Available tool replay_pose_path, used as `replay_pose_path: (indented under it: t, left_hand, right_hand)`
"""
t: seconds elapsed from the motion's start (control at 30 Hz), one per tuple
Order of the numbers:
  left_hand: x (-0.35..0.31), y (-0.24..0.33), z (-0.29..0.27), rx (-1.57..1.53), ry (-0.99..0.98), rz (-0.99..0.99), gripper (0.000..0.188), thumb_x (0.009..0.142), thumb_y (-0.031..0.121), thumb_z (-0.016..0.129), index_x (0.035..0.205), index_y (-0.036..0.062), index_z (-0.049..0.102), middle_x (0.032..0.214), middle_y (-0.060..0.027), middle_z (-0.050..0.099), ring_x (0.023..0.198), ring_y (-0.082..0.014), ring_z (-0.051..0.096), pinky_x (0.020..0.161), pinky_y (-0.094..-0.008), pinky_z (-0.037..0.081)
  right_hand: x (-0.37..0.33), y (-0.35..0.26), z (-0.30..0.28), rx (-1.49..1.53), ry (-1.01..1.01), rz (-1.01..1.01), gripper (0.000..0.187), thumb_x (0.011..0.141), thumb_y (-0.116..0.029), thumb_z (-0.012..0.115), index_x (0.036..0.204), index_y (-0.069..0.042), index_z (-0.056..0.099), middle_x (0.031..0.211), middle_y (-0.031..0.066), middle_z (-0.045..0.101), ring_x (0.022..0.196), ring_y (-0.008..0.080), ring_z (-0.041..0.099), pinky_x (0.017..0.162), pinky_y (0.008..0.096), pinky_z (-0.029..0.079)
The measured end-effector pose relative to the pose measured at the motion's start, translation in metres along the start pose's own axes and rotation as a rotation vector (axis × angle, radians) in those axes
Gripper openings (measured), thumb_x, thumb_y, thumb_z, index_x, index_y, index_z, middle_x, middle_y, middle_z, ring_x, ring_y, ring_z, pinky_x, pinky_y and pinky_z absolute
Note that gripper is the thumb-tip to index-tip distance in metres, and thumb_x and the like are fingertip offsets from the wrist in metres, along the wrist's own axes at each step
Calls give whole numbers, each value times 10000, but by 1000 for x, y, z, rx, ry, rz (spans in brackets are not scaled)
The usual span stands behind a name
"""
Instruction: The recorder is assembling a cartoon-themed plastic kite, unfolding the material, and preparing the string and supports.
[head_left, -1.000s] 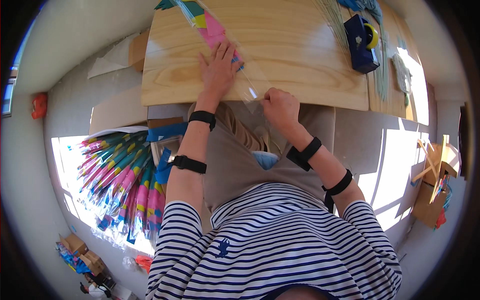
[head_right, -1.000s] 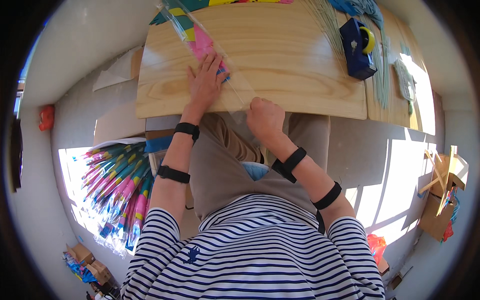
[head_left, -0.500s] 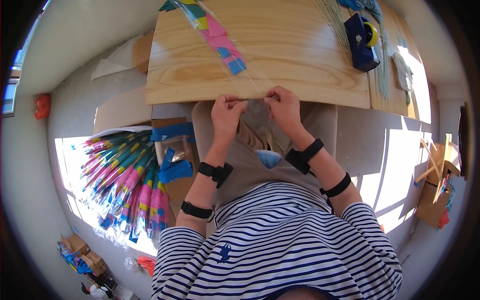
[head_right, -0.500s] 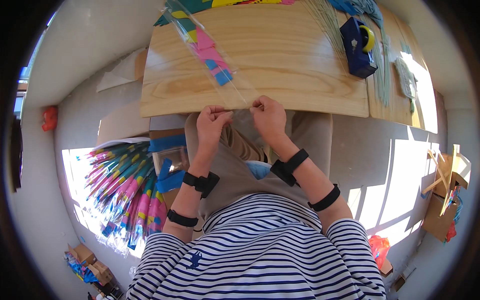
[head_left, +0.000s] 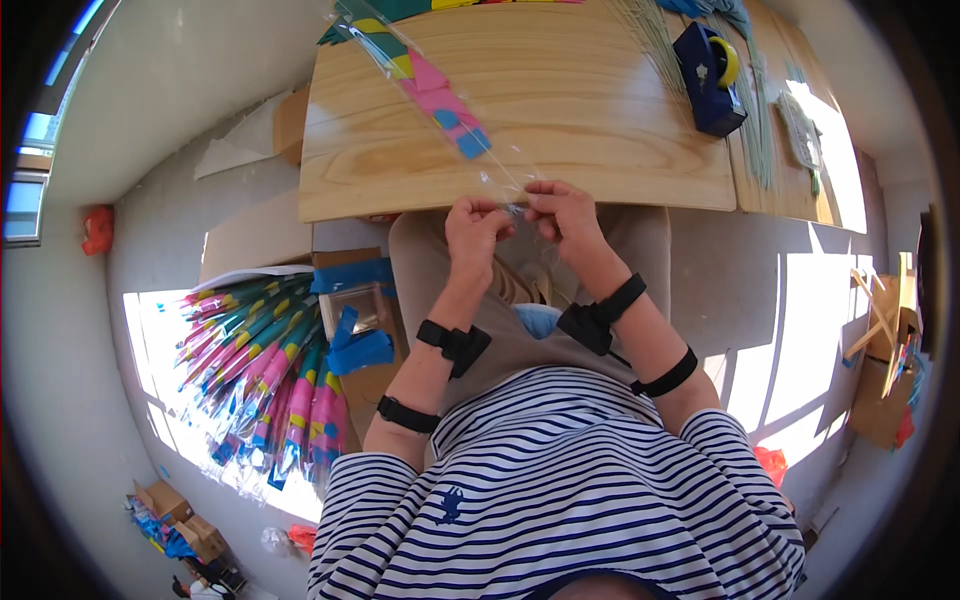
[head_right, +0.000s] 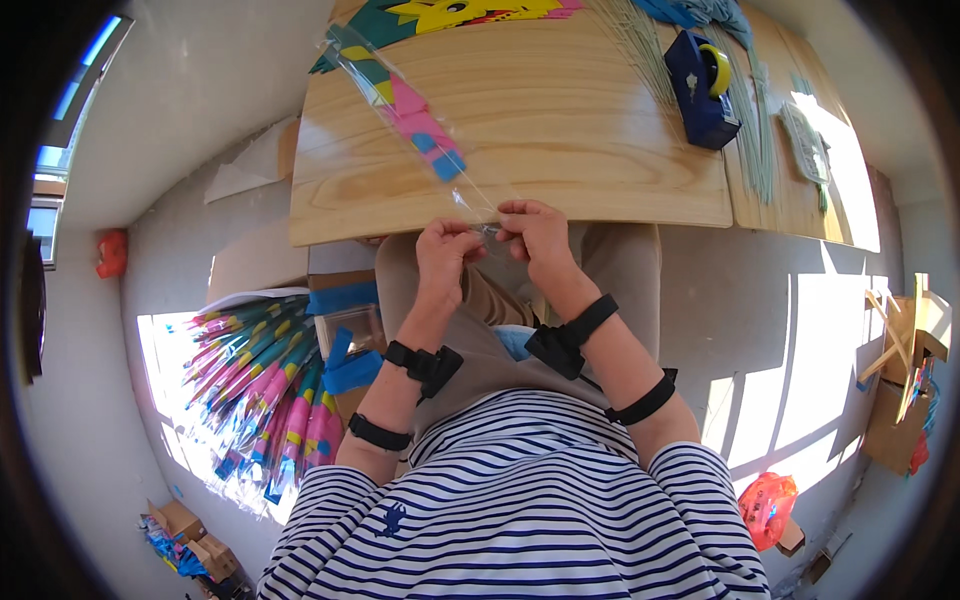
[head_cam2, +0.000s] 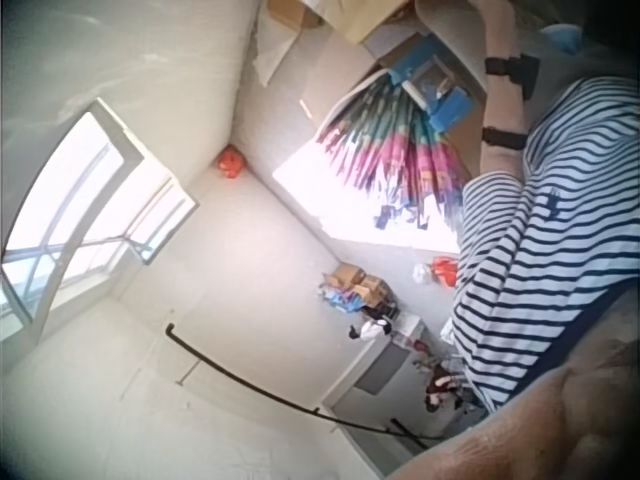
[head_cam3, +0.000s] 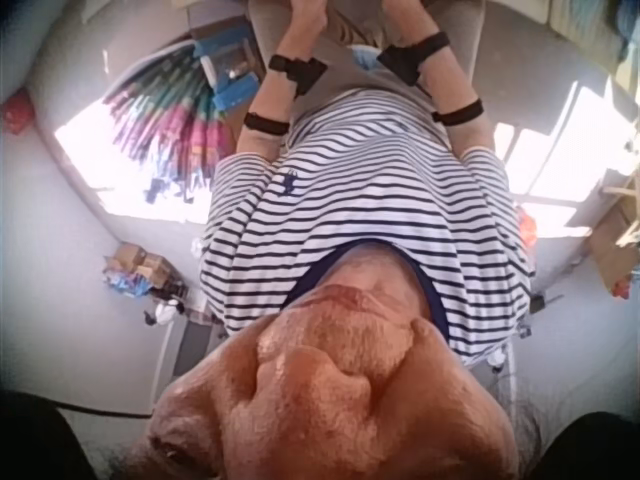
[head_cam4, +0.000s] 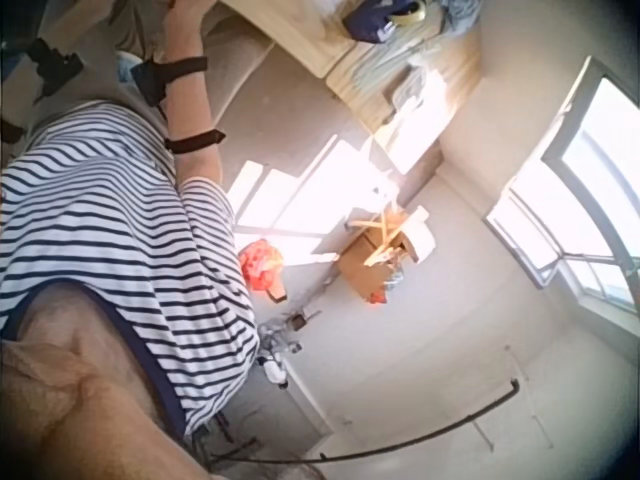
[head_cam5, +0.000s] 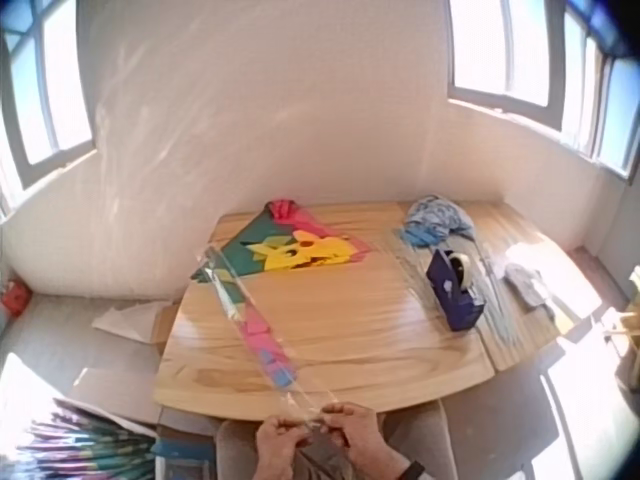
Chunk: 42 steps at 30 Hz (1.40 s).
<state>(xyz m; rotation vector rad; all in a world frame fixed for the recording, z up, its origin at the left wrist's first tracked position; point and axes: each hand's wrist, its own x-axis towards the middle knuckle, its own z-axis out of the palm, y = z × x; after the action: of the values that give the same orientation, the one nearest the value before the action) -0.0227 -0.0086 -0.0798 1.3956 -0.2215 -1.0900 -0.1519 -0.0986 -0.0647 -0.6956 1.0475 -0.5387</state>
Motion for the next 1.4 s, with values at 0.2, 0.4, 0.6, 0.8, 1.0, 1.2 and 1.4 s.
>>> replay_pose_path:
  t: [0.2, 0.4, 0.6, 0.8, 1.0, 1.2, 1.4]
  left_hand:
    - [-10, -6, 11, 2, -48, 2, 241, 783, -42, 711, 963, 26, 566, 813, -59, 639, 629, -157, 636, 599, -264, 542]
    - [-16, -7, 14, 29, -178, -64, 187, 849, 47, 689, 996, 32, 574, 881, -78, 663, 737, -181, 671, 693, -298, 558]
    - [9, 22, -9, -394, -231, -177, 452, 949, 382, 640, 1212, 31, 534, 1226, -168, 615, 1123, -279, 621, 952, -418, 512]
    - [51, 44, 9, -937, -426, -163, 833, 832, 691, 642, 1335, 54, 457, 1420, -191, 458, 1313, -343, 469, 1103, -565, 365]
    - [69, 70, 30, -1036, -514, 31, 974, 731, 748, 695, 1393, 94, 408, 1304, -154, 533, 1248, -324, 513, 1102, -595, 352]
    - [58, 116, 28, -876, -490, 197, 874, 794, 687, 688, 1394, 115, 409, 1187, -145, 594, 1158, -306, 582, 1082, -599, 388]
    - [-8, 196, 42, -579, -545, 498, 826, 863, 678, 615, 1416, 102, 403, 1182, -161, 600, 1124, -291, 607, 1049, -571, 443]
  right_hand:
    - [4, -3, -12, 297, -7, 261, 117, 851, -55, 688, 956, -5, 676, 673, 65, 602, 422, 81, 357, 389, 217, 261]
    - [-14, -22, -19, 166, -26, 150, 94, 893, -100, 661, 927, -16, 637, 674, 38, 573, 438, 56, 352, 408, 215, 255]
    - [-70, -73, -43, 65, -128, 92, 54, 885, -47, 649, 860, 0, 639, 646, 51, 582, 417, 52, 374, 375, 194, 254]
    - [-138, -106, -67, -62, -146, 97, 59, 898, -37, 637, 865, 11, 647, 647, 60, 591, 411, 49, 384, 367, 186, 255]
    - [-173, -95, -102, -30, -56, 73, 27, 889, 6, 630, 874, 8, 652, 709, 88, 624, 463, 76, 453, 387, 186, 279]
    - [-164, -78, -125, 92, -50, -20, 34, 898, 7, 627, 874, -4, 649, 826, 113, 676, 595, 106, 564, 494, 210, 405]
    - [-135, -57, -111, 238, -27, -143, 48, 946, -26, 580, 970, -12, 620, 917, 160, 702, 594, 123, 571, 531, 231, 454]
